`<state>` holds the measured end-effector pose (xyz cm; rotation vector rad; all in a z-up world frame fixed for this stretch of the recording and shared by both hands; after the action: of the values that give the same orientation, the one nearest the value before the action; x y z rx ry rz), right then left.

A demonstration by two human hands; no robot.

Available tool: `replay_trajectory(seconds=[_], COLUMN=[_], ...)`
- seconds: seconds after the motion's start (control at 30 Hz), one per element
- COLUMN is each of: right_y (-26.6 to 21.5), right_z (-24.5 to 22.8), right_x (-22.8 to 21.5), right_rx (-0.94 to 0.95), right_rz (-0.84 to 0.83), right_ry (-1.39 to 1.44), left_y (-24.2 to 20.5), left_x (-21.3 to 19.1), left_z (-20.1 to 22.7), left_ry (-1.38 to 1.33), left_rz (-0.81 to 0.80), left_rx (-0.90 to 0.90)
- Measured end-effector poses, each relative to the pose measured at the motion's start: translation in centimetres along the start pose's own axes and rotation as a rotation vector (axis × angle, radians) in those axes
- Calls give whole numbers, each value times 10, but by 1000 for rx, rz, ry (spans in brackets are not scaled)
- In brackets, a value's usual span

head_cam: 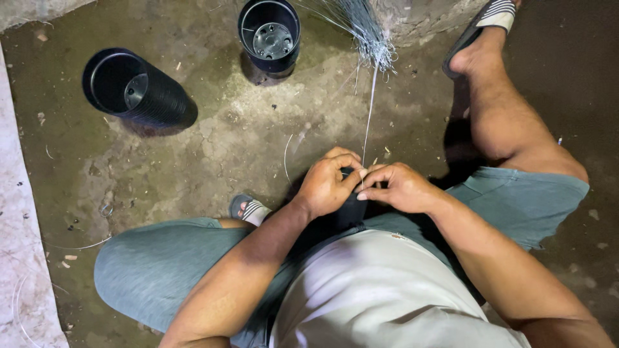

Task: The person sits on the floor and repeatedly inserts metal wires through holes in black plastic plant pots, bending the wire ends to secure them. The person handles multiple pots and wires, stacking completed pots aside.

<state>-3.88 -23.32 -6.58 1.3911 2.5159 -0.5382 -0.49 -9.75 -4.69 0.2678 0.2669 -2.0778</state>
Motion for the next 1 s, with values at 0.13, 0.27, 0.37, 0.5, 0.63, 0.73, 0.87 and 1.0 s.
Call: replay_trajectory(seconds=[0.13, 0.27, 0.37, 0.5, 0.63, 0.73, 0.87, 1.0], right_y=[-4, -6, -9, -8, -14, -17, -21, -19], right_z=[0, -9, -16, -25, -9, -33, -38, -39], right_x=[7, 6, 2, -15, -37, -53, -60, -67], right_rx=[16, -44, -72, -126, 116, -164, -184, -162], right_rz=[28, 44, 72, 91, 53, 97, 24, 6], right_ry=[41, -4, -23, -71, -69, -93, -70, -19], left_y=[-2, -1, 0, -2, -7, 1, 13, 25], left_x=[0, -1, -2, -27, -80, -101, -99, -98], left_z=[2, 8, 7, 31, 56, 48, 28, 13], left_ry=[5, 26, 1, 119, 295, 324, 266, 135], left_rz=[4, 14, -15, 213, 558, 595, 468, 428], left_rx=[41, 61, -18, 93, 262, 165, 123, 185])
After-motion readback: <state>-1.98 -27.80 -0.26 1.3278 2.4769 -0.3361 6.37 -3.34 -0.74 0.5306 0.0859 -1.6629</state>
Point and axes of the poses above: each hand's wrist, its own y-axis towards the middle knuckle, its own x-axis out of the palm, z = x × y, the point moved 8 cm from there along y, towards the middle knuckle
